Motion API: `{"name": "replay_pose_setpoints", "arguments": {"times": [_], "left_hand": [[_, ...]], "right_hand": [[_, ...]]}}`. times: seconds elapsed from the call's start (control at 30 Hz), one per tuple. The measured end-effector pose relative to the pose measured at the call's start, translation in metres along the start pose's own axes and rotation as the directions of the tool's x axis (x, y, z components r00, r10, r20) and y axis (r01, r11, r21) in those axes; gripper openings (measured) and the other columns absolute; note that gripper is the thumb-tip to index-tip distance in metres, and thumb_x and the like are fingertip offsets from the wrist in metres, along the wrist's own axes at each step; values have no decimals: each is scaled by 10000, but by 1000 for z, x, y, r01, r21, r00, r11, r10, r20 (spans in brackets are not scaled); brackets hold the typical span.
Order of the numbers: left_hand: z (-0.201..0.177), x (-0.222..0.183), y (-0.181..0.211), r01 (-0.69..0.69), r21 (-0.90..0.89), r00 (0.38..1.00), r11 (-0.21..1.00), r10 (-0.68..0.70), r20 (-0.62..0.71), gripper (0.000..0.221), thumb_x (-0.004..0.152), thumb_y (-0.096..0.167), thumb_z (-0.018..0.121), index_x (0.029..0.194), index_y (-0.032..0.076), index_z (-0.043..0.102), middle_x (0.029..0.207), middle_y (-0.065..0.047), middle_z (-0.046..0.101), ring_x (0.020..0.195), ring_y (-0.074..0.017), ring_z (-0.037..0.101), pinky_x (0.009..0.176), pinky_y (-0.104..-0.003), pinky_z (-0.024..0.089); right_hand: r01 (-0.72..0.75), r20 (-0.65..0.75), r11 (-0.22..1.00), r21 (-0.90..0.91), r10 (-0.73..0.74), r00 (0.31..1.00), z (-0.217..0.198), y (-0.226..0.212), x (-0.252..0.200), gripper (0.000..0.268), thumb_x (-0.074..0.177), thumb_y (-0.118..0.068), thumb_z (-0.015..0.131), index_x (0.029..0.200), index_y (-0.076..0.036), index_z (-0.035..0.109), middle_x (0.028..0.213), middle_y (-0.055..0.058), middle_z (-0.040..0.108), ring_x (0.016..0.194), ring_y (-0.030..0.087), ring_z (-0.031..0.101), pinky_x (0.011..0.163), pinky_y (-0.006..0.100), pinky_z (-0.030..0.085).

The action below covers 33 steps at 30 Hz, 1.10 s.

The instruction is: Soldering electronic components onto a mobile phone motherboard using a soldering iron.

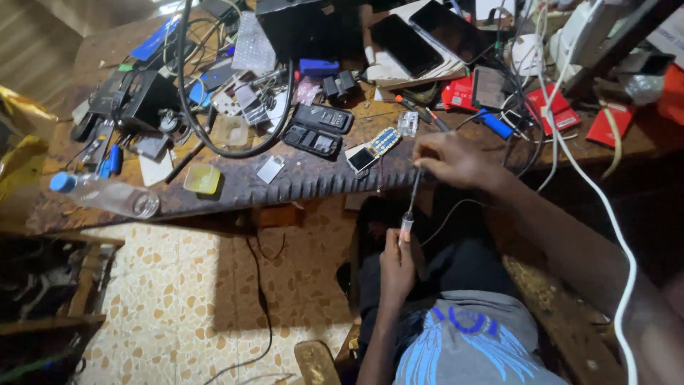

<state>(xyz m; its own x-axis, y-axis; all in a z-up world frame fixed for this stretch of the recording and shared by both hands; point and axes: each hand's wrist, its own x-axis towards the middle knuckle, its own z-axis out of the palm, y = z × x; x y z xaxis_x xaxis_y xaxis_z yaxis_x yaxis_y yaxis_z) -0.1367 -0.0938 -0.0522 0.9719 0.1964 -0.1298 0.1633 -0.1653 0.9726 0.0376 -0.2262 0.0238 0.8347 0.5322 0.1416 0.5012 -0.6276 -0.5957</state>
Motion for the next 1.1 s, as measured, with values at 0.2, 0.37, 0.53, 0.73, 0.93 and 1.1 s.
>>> {"name": "replay_pose_setpoints", "arguments": {"times": [0.2, 0.37, 0.53, 0.73, 0.93, 1.1], "left_hand": [[0, 2, -11, -27, -36, 999, 999, 28, 37, 235, 947, 254, 340, 845, 79, 460, 568, -125, 494, 539, -204, 471, 534, -335, 415], [3, 4, -15, -1, -186, 996, 983, 18, 86, 356, 960, 319, 307, 752, 79, 468, 528, -75, 505, 498, -170, 491, 517, -290, 414], [7, 14, -45, -31, -264, 993, 964, 60, 101, 348, 966, 335, 321, 739, 104, 450, 619, -25, 454, 601, -137, 437, 579, -263, 388], [8, 12, -37, 4, -375, 988, 927, 54, 144, 357, 955, 399, 330, 723, 146, 426, 632, 43, 391, 569, -81, 375, 544, -207, 347], [12, 7, -30, 164, -500, 968, 850, -41, 249, 410, 924, 494, 334, 691, 166, 409, 545, 76, 325, 470, -26, 304, 447, -157, 261], [13, 5, -39, 207, -529, 960, 823, -67, 271, 416, 907, 518, 353, 703, 159, 402, 548, 76, 317, 479, -21, 298, 452, -150, 242]], "right_hand": [[-61, -22, 998, 13, 62, 998, -1, -4, -5, 64, 750, -123, 626, 795, -94, 591, 728, 116, 634, 772, 316, 616, 712, 403, 465], [-20, -40, 999, 27, 21, 999, 4, 21, 4, 44, 752, -98, 622, 762, -91, 579, 689, 99, 619, 728, 293, 612, 671, 369, 474], [-5, -14, 1000, 19, 5, 1000, 7, 18, 4, 59, 722, -108, 637, 731, -95, 580, 694, 100, 626, 743, 281, 615, 662, 370, 470], [37, 5, 997, 70, -37, 999, 14, 29, 6, 42, 736, -76, 601, 712, -99, 575, 686, 93, 620, 725, 264, 614, 656, 362, 467], [67, -2, 991, 117, -68, 998, 23, 38, 3, 55, 726, -46, 584, 711, -99, 577, 700, 97, 623, 736, 271, 611, 667, 363, 471], [-19, 6, 997, 71, 19, 1000, 10, 13, -1, 38, 717, -132, 629, 740, -132, 599, 690, 73, 638, 716, 278, 623, 680, 360, 468]]}}
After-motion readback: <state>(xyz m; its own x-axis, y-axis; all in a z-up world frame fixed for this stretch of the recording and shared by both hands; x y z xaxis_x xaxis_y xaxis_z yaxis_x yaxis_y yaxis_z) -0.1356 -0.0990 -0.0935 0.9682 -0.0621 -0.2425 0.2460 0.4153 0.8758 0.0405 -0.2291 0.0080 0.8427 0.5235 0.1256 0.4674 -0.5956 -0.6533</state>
